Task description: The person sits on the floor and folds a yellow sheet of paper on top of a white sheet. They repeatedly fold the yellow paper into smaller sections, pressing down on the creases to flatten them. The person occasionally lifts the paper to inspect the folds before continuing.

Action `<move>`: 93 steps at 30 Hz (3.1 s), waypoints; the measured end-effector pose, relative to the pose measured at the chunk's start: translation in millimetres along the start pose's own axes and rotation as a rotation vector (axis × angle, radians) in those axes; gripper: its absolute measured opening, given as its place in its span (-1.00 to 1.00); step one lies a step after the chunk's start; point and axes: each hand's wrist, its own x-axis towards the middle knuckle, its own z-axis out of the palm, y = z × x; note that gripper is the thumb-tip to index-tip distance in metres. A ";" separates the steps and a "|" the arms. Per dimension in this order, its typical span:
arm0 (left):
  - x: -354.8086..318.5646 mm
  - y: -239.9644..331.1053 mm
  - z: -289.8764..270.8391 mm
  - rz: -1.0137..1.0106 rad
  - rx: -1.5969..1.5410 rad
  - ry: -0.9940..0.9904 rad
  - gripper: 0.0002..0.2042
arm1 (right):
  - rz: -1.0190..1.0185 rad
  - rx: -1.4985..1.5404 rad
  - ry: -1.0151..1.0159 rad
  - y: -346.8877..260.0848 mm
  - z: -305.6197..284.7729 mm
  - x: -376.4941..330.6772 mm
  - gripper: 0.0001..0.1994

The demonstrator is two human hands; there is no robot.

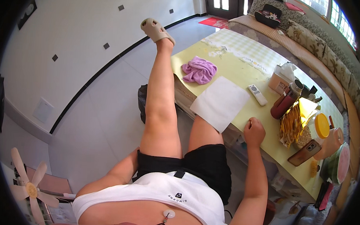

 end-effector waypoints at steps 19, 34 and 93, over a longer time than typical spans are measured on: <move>-19.2 -12.3 21.5 -0.042 -0.031 -0.096 -0.84 | -0.034 -0.032 0.034 3.0 5.8 0.8 -0.96; -2.3 -86.7 -1.2 -0.087 -0.111 -0.182 -0.85 | -0.095 -0.073 0.054 -9.0 3.8 4.1 -0.98; -211.9 -65.7 -134.9 -1.094 0.420 -1.441 -0.97 | 0.320 0.844 -0.543 26.7 -7.5 45.3 -0.93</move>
